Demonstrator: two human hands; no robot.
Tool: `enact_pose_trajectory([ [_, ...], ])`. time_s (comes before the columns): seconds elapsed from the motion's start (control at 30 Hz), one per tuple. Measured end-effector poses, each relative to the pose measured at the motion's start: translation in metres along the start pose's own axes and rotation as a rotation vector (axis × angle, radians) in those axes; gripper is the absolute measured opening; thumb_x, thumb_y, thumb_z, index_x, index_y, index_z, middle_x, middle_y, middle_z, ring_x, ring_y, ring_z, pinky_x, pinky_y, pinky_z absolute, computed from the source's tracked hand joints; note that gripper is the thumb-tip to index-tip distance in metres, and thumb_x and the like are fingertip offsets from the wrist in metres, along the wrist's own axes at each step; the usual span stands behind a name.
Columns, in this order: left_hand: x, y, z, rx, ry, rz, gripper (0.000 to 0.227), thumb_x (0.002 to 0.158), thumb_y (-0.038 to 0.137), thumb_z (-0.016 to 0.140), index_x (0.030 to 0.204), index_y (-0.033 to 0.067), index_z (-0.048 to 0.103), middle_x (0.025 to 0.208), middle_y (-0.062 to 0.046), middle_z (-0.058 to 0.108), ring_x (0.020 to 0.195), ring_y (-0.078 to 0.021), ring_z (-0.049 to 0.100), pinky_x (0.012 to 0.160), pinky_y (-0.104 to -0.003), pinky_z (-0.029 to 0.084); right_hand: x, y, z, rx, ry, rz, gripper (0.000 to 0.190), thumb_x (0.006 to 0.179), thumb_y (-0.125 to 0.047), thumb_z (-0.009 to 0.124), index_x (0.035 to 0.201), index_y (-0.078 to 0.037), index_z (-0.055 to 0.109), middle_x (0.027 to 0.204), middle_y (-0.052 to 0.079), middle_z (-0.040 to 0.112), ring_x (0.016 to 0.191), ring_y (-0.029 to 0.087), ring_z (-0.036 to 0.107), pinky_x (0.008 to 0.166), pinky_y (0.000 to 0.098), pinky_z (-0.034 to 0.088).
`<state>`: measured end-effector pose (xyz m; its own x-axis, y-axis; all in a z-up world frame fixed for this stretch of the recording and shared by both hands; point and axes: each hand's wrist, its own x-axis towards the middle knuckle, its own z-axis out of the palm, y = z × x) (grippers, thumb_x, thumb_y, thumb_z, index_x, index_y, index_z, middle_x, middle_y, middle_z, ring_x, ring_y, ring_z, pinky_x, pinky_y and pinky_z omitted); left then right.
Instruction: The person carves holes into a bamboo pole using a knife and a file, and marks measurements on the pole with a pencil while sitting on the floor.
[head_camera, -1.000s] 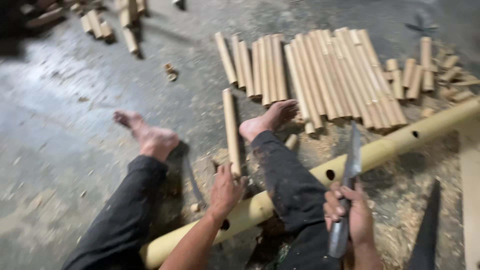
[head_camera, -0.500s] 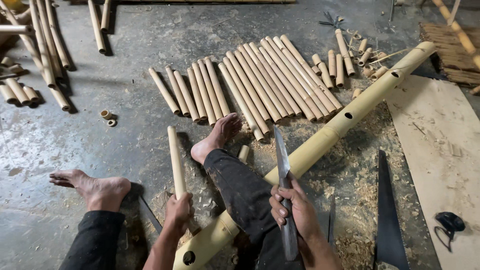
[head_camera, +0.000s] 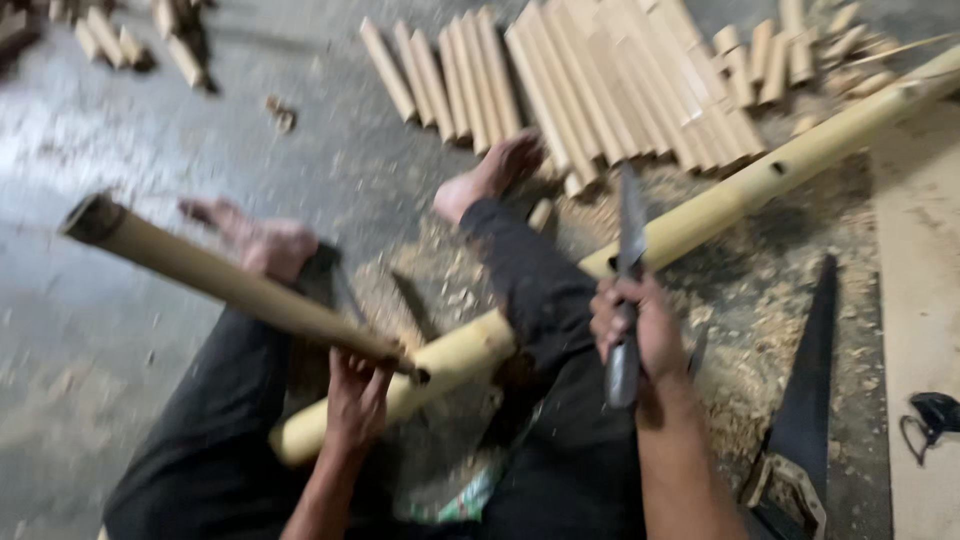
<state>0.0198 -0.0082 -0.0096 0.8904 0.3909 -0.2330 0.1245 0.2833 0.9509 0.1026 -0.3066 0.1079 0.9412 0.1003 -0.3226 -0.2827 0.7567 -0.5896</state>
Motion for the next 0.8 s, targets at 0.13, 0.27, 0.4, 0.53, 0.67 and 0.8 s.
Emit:
enact_pose_trajectory([
  [0.13,-0.013,-0.001,-0.007,0.142,-0.088,0.234,0.042,0.084,0.01,0.064,0.118,0.0076,0.038,0.108,-0.017,0.059,0.099,-0.0271,0.061,0.085,-0.041,0.05,0.002,-0.004,-0.013,0.101,-0.063,0.172,0.009,0.083,-0.007,0.05,0.081,-0.01,0.043,0.063,-0.001,0.039,0.042,0.006,0.038,0.036,0.0162,0.033],
  [0.27,-0.023,0.014,0.0,0.121,-0.152,0.304,0.036,0.085,0.013,0.064,0.115,0.0123,0.044,0.107,-0.007,0.06,0.096,-0.016,0.06,0.08,-0.029,0.054,-0.007,-0.005,-0.011,0.019,-0.1,0.129,0.011,0.086,-0.011,0.051,0.079,-0.014,0.044,0.075,-0.002,0.042,0.049,0.004,0.037,0.043,0.0121,0.031],
  [0.4,-0.028,0.006,0.004,0.099,-0.18,0.307,0.034,0.086,0.016,0.064,0.113,0.0125,0.045,0.109,-0.004,0.059,0.092,-0.0133,0.059,0.083,-0.028,0.051,-0.006,-0.005,-0.012,0.013,-0.108,0.154,0.012,0.084,-0.012,0.052,0.079,-0.014,0.041,0.076,-0.004,0.044,0.05,0.004,0.038,0.043,0.0128,0.03],
  [0.53,-0.028,0.0,0.007,0.158,-0.235,0.306,0.037,0.087,0.012,0.062,0.119,0.0105,0.043,0.112,-0.006,0.057,0.099,-0.016,0.058,0.089,-0.029,0.05,-0.007,-0.006,-0.009,0.042,-0.107,0.155,0.013,0.085,-0.012,0.051,0.077,-0.012,0.041,0.076,-0.003,0.043,0.049,0.004,0.036,0.043,0.0127,0.03],
  [0.67,-0.029,-0.003,0.01,0.169,-0.256,0.234,0.041,0.087,0.012,0.062,0.122,0.0112,0.041,0.107,-0.005,0.058,0.097,-0.0167,0.06,0.088,-0.03,0.051,-0.009,-0.007,-0.009,0.025,-0.115,0.138,0.006,0.086,-0.012,0.05,0.09,-0.014,0.046,0.077,-0.002,0.042,0.05,0.004,0.037,0.044,0.0127,0.032],
  [0.8,-0.037,0.018,0.014,0.214,-0.285,0.164,0.042,0.086,0.012,0.061,0.123,0.0084,0.041,0.119,-0.012,0.058,0.108,-0.02,0.057,0.096,-0.033,0.049,-0.011,-0.007,-0.008,0.014,-0.109,0.136,0.017,0.087,-0.012,0.048,0.103,-0.017,0.05,0.077,-0.002,0.042,0.049,0.004,0.035,0.043,0.0121,0.032],
])
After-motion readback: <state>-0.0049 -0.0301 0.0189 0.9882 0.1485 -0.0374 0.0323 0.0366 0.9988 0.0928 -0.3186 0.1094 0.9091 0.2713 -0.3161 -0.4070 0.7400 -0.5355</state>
